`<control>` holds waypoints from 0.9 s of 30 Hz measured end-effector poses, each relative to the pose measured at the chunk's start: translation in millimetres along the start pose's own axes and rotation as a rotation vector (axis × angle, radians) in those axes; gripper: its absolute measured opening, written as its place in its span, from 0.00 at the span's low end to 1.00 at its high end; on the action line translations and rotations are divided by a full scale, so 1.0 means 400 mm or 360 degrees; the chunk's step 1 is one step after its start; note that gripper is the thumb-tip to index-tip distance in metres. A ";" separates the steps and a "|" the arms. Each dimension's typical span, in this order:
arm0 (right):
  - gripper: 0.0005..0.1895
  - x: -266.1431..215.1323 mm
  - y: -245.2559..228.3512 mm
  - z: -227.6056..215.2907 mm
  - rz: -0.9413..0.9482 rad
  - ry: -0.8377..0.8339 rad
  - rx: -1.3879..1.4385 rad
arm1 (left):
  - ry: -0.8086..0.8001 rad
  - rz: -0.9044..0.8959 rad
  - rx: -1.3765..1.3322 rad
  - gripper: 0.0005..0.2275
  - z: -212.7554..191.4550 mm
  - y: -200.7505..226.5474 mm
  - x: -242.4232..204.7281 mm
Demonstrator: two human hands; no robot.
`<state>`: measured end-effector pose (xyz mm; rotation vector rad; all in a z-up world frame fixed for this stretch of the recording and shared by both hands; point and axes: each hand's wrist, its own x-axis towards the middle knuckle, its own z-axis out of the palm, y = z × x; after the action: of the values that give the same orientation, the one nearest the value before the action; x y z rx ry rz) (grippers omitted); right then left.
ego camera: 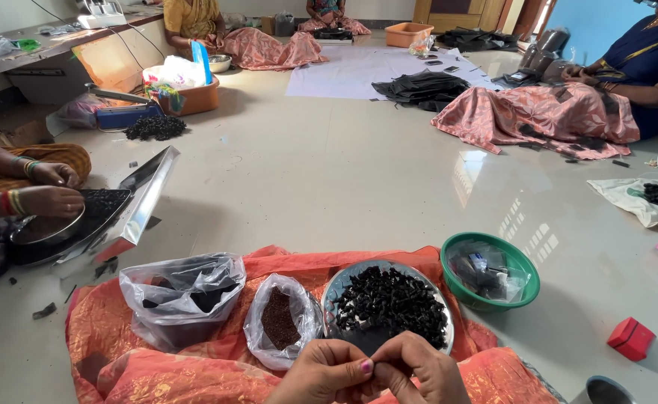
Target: The person sits on the floor and folds black fabric pieces one at a time, pressing each fold by hand and placing the folded piece onto a large plate of finished pieces. They take new pieces from a pile and occasionally reach into a small bag of brown seeds beside the plate.
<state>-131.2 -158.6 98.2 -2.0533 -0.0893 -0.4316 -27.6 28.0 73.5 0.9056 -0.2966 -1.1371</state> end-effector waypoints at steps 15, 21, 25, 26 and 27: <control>0.17 -0.039 0.065 0.047 0.0549 0.0160 0.0717 | 0.0199 0.0555 0.0489 0.07 -0.039 -0.112 0.030; 0.22 -0.060 0.114 0.026 -0.1104 0.0163 -0.0920 | 0.0056 0.0267 0.0380 0.05 -0.044 -0.104 -0.004; 0.09 -0.086 0.176 0.014 -0.1413 0.0533 -0.1470 | 0.0200 0.0899 0.1246 0.08 -0.010 -0.104 -0.021; 0.09 -0.099 0.173 0.026 -0.1409 0.0528 -0.1468 | 0.0202 0.0894 0.1243 0.08 -0.004 -0.105 -0.022; 0.06 -0.110 0.170 0.039 -0.1124 0.0542 -0.1222 | 0.0164 0.1138 0.1495 0.08 0.001 -0.103 -0.021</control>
<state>-151.6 -174.1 20.1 -2.6134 -0.5165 -1.4211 -58.4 30.2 44.7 1.4964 -1.0262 -0.2337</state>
